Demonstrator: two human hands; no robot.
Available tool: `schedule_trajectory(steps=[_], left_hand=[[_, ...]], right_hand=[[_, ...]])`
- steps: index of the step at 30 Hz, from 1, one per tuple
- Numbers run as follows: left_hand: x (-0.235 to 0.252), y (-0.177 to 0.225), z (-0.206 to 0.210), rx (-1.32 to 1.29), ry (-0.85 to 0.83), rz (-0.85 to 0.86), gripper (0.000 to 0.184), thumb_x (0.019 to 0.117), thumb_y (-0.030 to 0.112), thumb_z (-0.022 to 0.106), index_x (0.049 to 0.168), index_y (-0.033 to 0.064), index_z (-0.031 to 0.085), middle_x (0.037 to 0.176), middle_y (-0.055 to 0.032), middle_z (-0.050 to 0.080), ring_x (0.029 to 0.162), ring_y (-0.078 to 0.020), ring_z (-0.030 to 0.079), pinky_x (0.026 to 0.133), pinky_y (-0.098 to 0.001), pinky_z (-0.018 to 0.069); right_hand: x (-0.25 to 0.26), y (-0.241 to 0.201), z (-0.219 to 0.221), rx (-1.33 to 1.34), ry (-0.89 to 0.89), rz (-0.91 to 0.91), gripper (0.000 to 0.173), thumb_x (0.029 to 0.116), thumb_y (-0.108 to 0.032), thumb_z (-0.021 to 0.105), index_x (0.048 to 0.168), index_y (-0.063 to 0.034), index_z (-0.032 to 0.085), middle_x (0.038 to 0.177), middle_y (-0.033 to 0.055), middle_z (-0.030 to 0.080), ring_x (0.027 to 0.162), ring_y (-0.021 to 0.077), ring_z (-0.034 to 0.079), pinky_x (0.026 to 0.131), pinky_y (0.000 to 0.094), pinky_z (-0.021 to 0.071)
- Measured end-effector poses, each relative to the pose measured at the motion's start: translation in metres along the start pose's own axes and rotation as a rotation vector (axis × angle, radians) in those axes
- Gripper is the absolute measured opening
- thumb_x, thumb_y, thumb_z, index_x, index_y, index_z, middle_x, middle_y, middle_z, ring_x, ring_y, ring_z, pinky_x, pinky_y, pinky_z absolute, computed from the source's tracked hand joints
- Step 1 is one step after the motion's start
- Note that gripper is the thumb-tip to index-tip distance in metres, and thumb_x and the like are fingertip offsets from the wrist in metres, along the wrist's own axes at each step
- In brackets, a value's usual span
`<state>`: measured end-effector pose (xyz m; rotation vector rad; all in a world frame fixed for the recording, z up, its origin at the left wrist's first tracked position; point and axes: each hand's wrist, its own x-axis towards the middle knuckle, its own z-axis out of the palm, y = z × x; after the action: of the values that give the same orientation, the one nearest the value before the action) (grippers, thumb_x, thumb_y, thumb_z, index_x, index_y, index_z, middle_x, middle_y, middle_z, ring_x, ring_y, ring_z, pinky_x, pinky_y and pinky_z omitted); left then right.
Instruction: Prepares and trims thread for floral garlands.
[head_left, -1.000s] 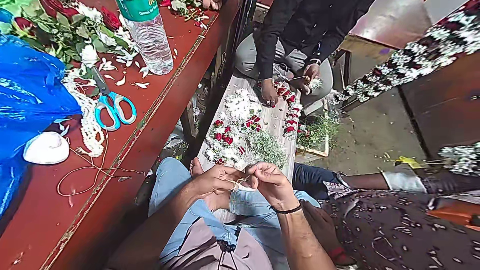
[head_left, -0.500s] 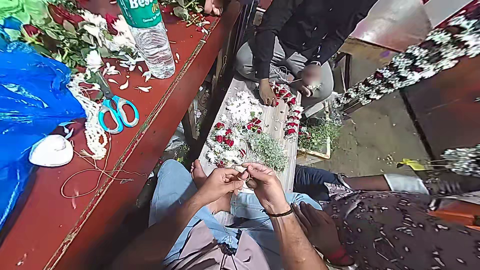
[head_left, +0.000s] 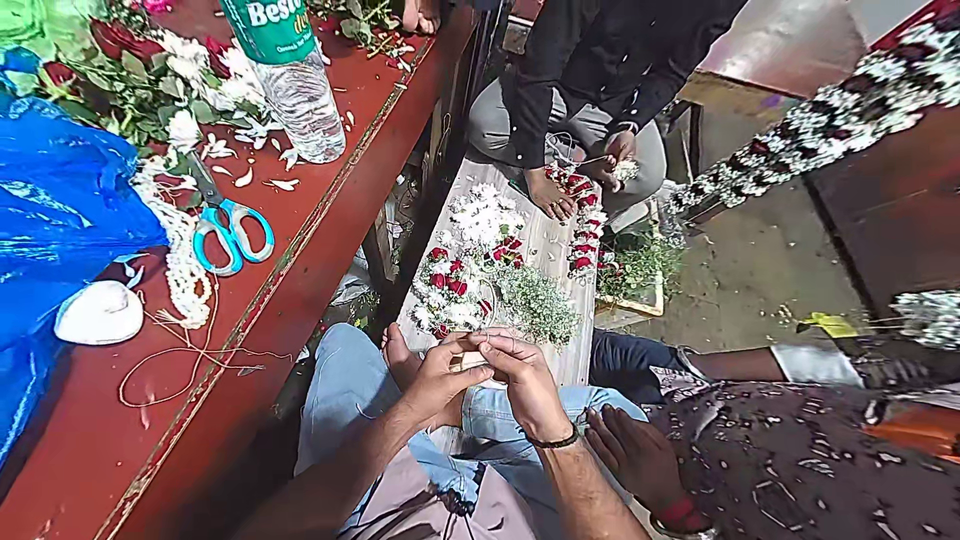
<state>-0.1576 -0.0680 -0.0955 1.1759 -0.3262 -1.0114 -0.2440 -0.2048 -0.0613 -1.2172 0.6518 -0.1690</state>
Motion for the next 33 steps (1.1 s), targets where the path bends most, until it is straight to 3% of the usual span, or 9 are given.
schedule_trajectory(steps=[4, 9, 15, 19, 22, 25, 26, 30, 33], left_hand=[[-0.004, -0.002, 0.003, 0.023, 0.117, 0.097, 0.01, 0.0916, 0.009, 0.071, 0.091, -0.0007, 0.076, 0.116, -0.0138, 0.071, 0.112, -0.0177, 0.065, 0.093, -0.0335, 0.0559], [0.003, 0.022, -0.035, 0.036, 0.191, 0.188, 0.021, 0.1027, 0.01, 0.058, 0.104, -0.0035, 0.075, 0.092, -0.0084, 0.075, 0.086, -0.0156, 0.071, 0.086, -0.0366, 0.0591], [0.007, 0.032, -0.07, 0.257, 0.277, 0.158, 0.023, 0.1049, 0.007, 0.054, 0.111, -0.0054, 0.073, 0.088, -0.0111, 0.076, 0.074, -0.0162, 0.072, 0.074, -0.0311, 0.0612], [0.002, 0.018, -0.03, 0.11, 0.102, 0.096, 0.028, 0.106, 0.01, 0.047, 0.115, -0.0023, 0.071, 0.109, -0.0109, 0.075, 0.063, -0.0104, 0.064, 0.058, -0.0282, 0.0557], [0.0, 0.0, 0.001, -0.031, -0.133, 0.048, 0.019, 0.1012, 0.006, 0.055, 0.106, -0.0025, 0.072, 0.089, -0.0052, 0.074, 0.059, -0.0068, 0.061, 0.054, -0.0253, 0.0541], [0.0, -0.012, -0.003, 0.024, -0.238, 0.02, 0.019, 0.1027, 0.012, 0.059, 0.1, -0.0005, 0.073, 0.081, -0.0014, 0.07, 0.053, -0.0007, 0.05, 0.047, -0.0181, 0.0413], [0.0, -0.013, -0.008, 0.061, -0.227, 0.014, 0.02, 0.1028, 0.013, 0.059, 0.1, 0.0002, 0.074, 0.082, -0.0007, 0.071, 0.054, 0.0003, 0.05, 0.048, -0.0175, 0.0402], [0.003, -0.013, -0.024, 0.101, -0.289, 0.074, 0.022, 0.1035, 0.012, 0.057, 0.1, -0.0039, 0.072, 0.091, -0.0043, 0.074, 0.082, -0.0075, 0.069, 0.077, -0.0266, 0.058], [0.004, 0.001, -0.018, 0.145, -0.345, 0.073, 0.022, 0.1033, 0.012, 0.058, 0.1, -0.004, 0.072, 0.093, -0.0051, 0.074, 0.086, -0.0087, 0.071, 0.082, -0.0282, 0.0596]], right_hand=[[0.001, 0.005, -0.002, -0.035, -0.001, -0.013, 0.017, 0.0971, -0.01, 0.064, 0.1, -0.0034, 0.08, 0.113, 0.0112, 0.069, 0.082, 0.0114, 0.061, 0.058, 0.0227, 0.0465], [-0.001, -0.01, -0.026, -0.177, -0.024, -0.037, 0.021, 0.101, -0.013, 0.06, 0.102, -0.0053, 0.079, 0.096, 0.0034, 0.07, 0.062, 0.0046, 0.049, 0.051, 0.0217, 0.0354], [-0.011, -0.043, -0.038, -0.55, -0.06, -0.198, 0.023, 0.0908, -0.007, 0.064, 0.11, -0.0062, 0.076, 0.097, 0.0031, 0.067, 0.077, 0.0098, 0.062, 0.066, 0.0246, 0.0548], [-0.015, -0.057, -0.014, -0.561, -0.224, -0.22, 0.027, 0.0881, -0.002, 0.057, 0.109, -0.0045, 0.074, 0.099, 0.0034, 0.065, 0.081, 0.0091, 0.061, 0.068, 0.0246, 0.0546], [-0.011, -0.064, -0.002, -0.467, -0.215, -0.247, 0.021, 0.0875, 0.001, 0.061, 0.104, -0.0027, 0.074, 0.095, 0.0048, 0.066, 0.077, 0.0106, 0.063, 0.065, 0.0265, 0.0562], [-0.014, -0.081, -0.016, -0.406, -0.06, -0.366, 0.02, 0.0834, 0.004, 0.064, 0.098, -0.0041, 0.074, 0.091, 0.0018, 0.068, 0.071, 0.0074, 0.06, 0.06, 0.0246, 0.0535], [-0.017, -0.087, -0.024, -0.362, -0.012, -0.396, 0.019, 0.0824, 0.004, 0.065, 0.095, -0.0066, 0.073, 0.088, 0.0007, 0.067, 0.07, 0.0073, 0.059, 0.059, 0.0247, 0.0518], [-0.029, -0.112, -0.047, -0.187, 0.114, -0.486, 0.016, 0.0806, 0.0, 0.069, 0.086, -0.0146, 0.071, 0.077, -0.0013, 0.061, 0.056, 0.0056, 0.052, 0.049, 0.0211, 0.0458], [-0.035, -0.12, -0.05, -0.12, 0.145, -0.582, 0.014, 0.0829, -0.003, 0.068, 0.083, -0.0171, 0.07, 0.07, -0.0034, 0.058, 0.052, 0.0045, 0.049, 0.047, 0.0202, 0.0425]])
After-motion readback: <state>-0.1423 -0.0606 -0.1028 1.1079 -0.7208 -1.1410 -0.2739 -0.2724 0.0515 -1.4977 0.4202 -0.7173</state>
